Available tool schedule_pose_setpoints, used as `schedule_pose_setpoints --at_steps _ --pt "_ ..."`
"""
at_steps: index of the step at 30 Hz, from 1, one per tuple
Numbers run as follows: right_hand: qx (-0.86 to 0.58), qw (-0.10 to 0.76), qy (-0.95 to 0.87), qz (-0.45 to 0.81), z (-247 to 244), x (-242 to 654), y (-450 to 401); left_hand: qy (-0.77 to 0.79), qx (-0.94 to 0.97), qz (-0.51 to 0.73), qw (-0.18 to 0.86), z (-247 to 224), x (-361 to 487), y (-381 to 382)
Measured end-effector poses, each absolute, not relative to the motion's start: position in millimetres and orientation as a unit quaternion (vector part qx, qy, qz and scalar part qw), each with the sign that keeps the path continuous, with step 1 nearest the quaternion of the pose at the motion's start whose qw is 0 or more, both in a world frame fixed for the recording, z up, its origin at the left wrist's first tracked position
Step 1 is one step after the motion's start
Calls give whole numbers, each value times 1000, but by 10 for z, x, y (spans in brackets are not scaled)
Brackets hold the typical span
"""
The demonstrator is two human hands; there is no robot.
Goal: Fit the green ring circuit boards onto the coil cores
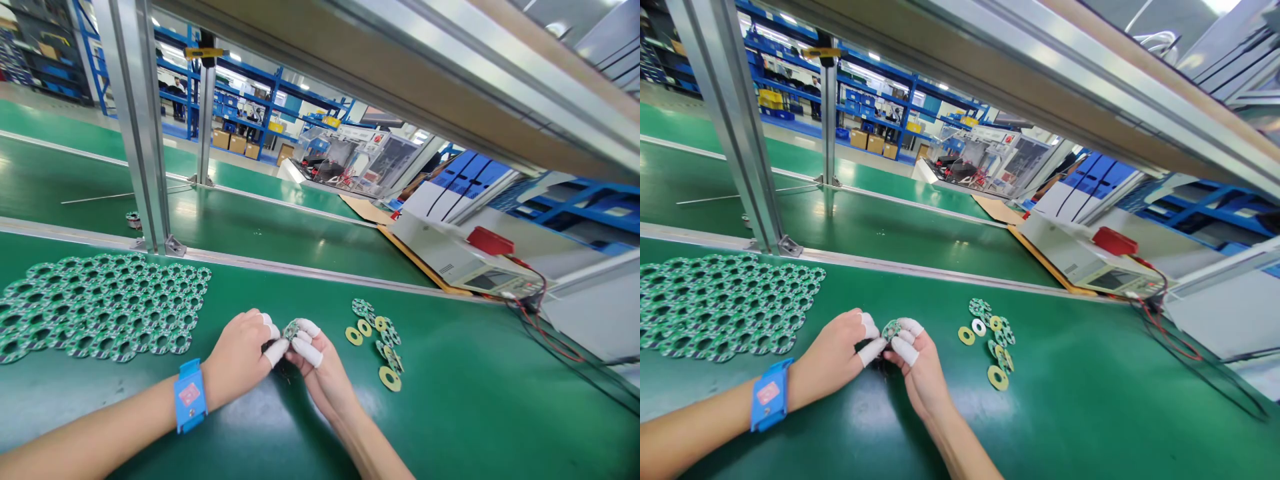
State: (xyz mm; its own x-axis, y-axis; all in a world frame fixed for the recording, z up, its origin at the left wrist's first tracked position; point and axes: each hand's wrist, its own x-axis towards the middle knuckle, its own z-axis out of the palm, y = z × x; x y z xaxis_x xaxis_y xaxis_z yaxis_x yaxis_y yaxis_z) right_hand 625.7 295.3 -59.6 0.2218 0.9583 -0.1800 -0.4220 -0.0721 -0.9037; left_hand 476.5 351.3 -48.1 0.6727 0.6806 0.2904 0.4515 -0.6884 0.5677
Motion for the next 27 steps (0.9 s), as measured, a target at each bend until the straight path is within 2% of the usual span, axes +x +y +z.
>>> schedule_pose_setpoints --at_steps 3,11,18,20,23,25,27 --pt "-505 595 -319 538 -584 6199 2915 312 878 267 247 -487 4758 3549" --pt "-567 514 -406 499 -610 6208 2889 306 809 308 396 -493 4772 3641" --pt "-610 483 -571 263 -591 6308 2835 283 770 275 502 -507 4809 3650" --pt "-614 475 -599 198 -561 6385 2834 289 784 278 473 -517 4805 3655" --pt "-647 484 -570 152 -531 6566 2874 339 841 260 333 -551 4795 3650" --pt "-669 490 -532 170 -544 6689 2917 358 875 212 246 -593 4798 3635" --pt "-676 484 -512 217 -584 6769 2956 354 897 166 207 -645 4811 3617"
